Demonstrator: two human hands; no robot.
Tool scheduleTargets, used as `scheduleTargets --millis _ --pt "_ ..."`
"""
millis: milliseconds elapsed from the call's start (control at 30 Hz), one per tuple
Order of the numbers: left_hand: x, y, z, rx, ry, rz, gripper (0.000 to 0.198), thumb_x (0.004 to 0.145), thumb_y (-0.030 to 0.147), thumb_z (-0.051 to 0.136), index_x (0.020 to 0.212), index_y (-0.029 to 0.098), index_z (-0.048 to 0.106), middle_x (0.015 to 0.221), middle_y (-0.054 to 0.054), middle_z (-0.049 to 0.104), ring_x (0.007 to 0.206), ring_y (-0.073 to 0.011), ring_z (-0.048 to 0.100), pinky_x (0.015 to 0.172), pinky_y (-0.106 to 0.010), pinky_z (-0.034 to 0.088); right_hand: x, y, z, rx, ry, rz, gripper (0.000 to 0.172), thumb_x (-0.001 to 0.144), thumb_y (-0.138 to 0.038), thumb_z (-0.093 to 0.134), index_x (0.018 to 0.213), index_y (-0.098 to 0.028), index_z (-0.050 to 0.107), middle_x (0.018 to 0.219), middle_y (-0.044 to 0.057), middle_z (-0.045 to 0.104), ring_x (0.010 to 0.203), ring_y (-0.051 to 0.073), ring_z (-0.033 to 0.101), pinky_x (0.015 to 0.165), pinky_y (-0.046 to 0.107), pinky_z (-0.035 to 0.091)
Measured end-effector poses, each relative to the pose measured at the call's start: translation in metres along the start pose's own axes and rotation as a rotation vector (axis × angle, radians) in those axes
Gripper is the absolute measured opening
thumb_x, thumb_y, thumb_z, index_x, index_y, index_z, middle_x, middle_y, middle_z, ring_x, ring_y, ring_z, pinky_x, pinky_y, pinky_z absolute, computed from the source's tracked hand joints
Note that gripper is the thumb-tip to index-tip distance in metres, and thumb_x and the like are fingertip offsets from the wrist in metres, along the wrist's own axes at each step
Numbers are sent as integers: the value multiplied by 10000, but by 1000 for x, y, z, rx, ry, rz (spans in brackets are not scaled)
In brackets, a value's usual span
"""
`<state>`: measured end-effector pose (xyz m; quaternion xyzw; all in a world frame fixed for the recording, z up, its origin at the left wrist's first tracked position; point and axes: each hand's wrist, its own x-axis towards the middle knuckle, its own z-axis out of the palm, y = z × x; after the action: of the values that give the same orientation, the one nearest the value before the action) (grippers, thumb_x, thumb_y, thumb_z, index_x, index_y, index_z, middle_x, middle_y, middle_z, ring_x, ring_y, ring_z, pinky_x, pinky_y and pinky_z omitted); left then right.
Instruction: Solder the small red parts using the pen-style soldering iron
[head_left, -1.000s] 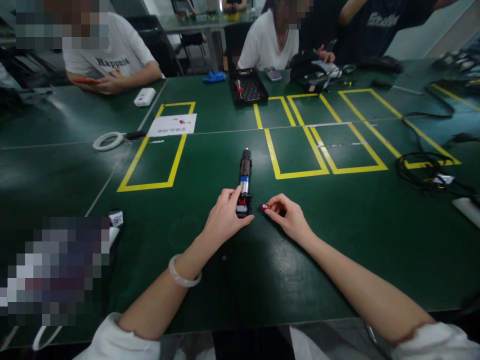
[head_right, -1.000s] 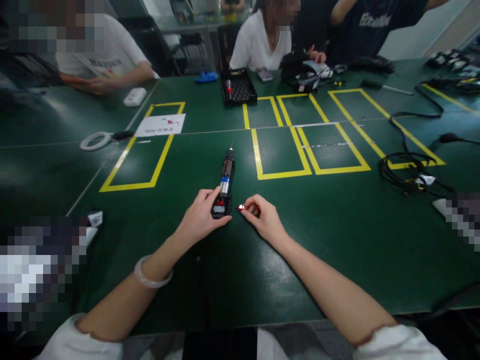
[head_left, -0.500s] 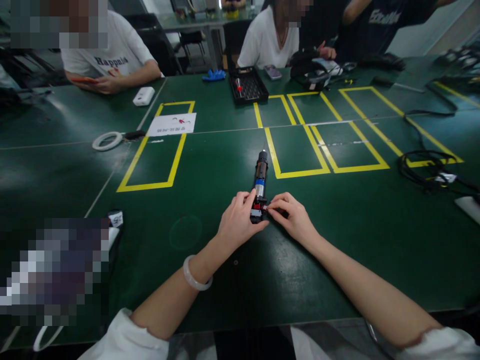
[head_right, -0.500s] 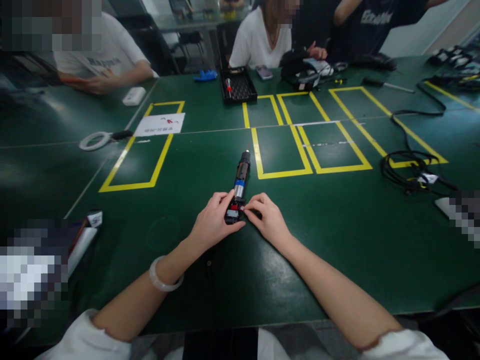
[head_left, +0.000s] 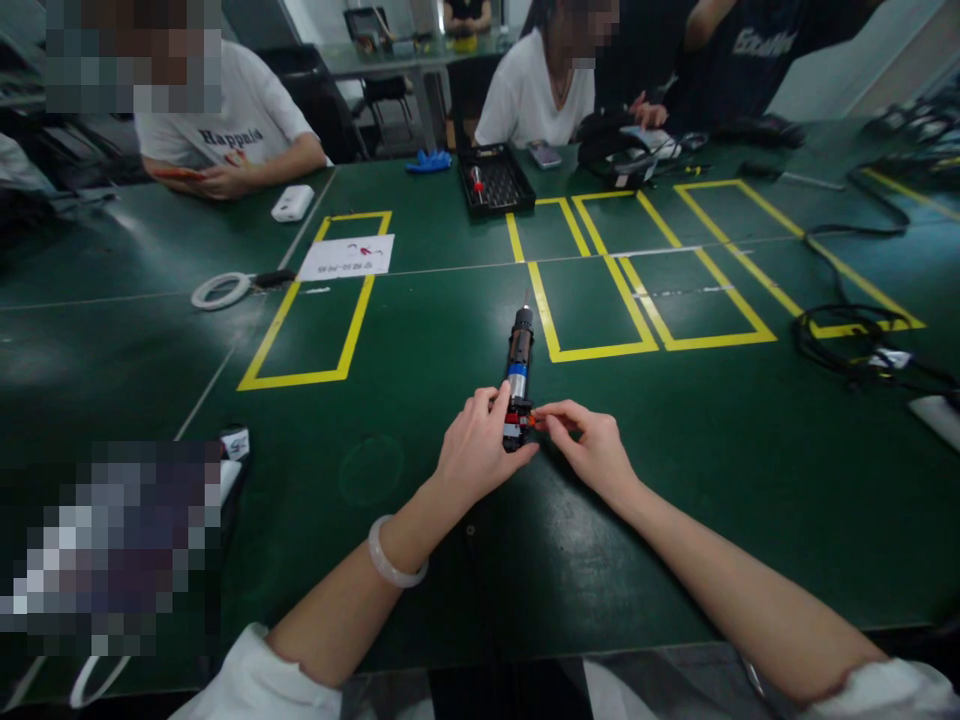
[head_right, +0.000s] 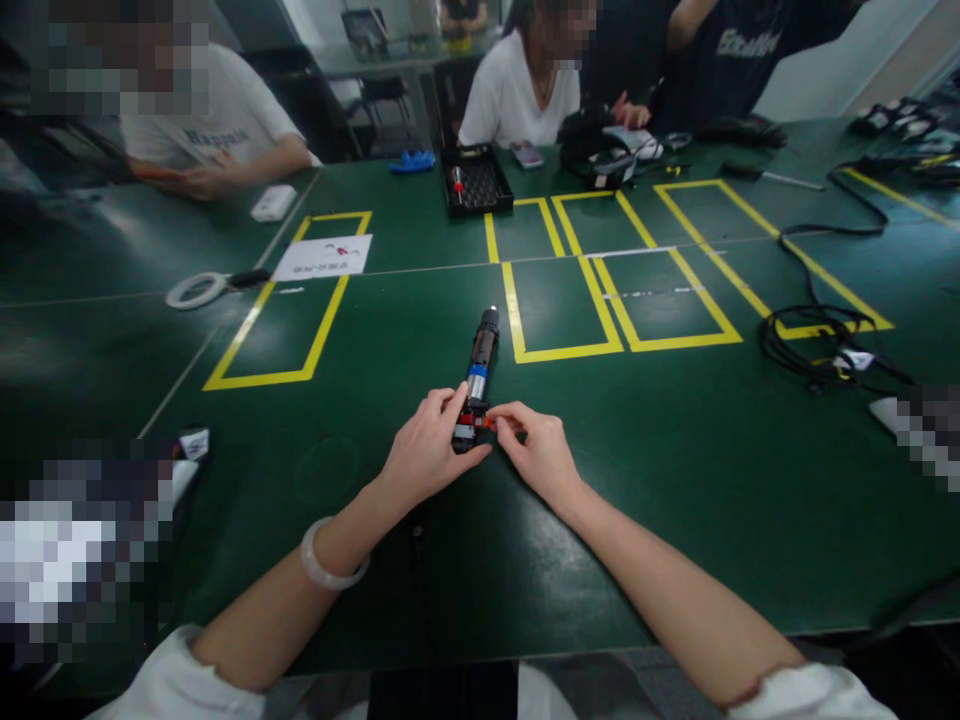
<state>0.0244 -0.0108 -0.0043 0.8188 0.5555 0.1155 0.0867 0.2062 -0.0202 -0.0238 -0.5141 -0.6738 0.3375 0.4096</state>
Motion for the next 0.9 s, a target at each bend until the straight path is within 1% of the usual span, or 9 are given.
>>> scheduleTargets --millis 133,267,367,467,567,667,800,900 --pt "5 10 -1 80 13 -58 727 866 585 486 1433 150 349 1167 -128 511 1018 -256 545 806 -348 482 0 1 -1 3 17 9 181 908 -211 515 949 -201 691 926 34 761 809 184 729 773 299 567" --pt "9 16 -1 124 36 -86 669 879 513 501 1438 174 357 1101 -109 517 987 -250 530 802 -342 460 1 2 -2 -19 16 6 170 908 -215 523 936 -201 690 920 34 760 796 182 723 768 297 556" --pt "9 13 -1 128 50 -68 669 862 475 532 1446 198 359 1095 -104 508 980 -250 519 810 -348 451 1 4 -1 8 -11 5 176 918 -215 513 955 -204 685 928 34 755 797 178 720 761 296 553" --pt "7 5 -3 143 55 -51 677 849 477 545 1450 219 370 1098 -105 503 981 -258 510 817 -360 450 0 6 0 42 -48 6 184 924 -208 505 973 -207 682 921 34 752 813 176 719 751 293 551" --pt "3 -8 -9 189 44 -52 676 855 490 532 1457 227 372 1104 -110 505 969 -261 511 799 -362 454 1 6 1 67 -80 5 190 930 -209 499 981 -205 682 945 41 752 819 170 718 740 288 548" --pt "-2 -27 -18 246 32 -78 657 877 497 497 1465 235 367 1111 -115 507 953 -262 519 775 -357 457 1 5 1 76 -103 10 194 934 -216 497 988 -200 683 957 46 754 816 167 717 744 290 548" --pt "-11 -64 -34 317 -1 -153 649 901 517 440 1482 248 334 1154 -133 495 940 -273 530 726 -352 464 1 6 1 82 -133 21 188 935 -222 500 980 -198 681 950 48 758 819 169 718 775 305 550" --pt "-19 -96 -45 364 -24 -220 645 920 523 388 1496 243 303 1196 -154 482 966 -292 535 739 -365 471 0 6 1 82 -139 21 188 937 -224 500 975 -196 681 948 48 756 818 169 717 788 312 550"
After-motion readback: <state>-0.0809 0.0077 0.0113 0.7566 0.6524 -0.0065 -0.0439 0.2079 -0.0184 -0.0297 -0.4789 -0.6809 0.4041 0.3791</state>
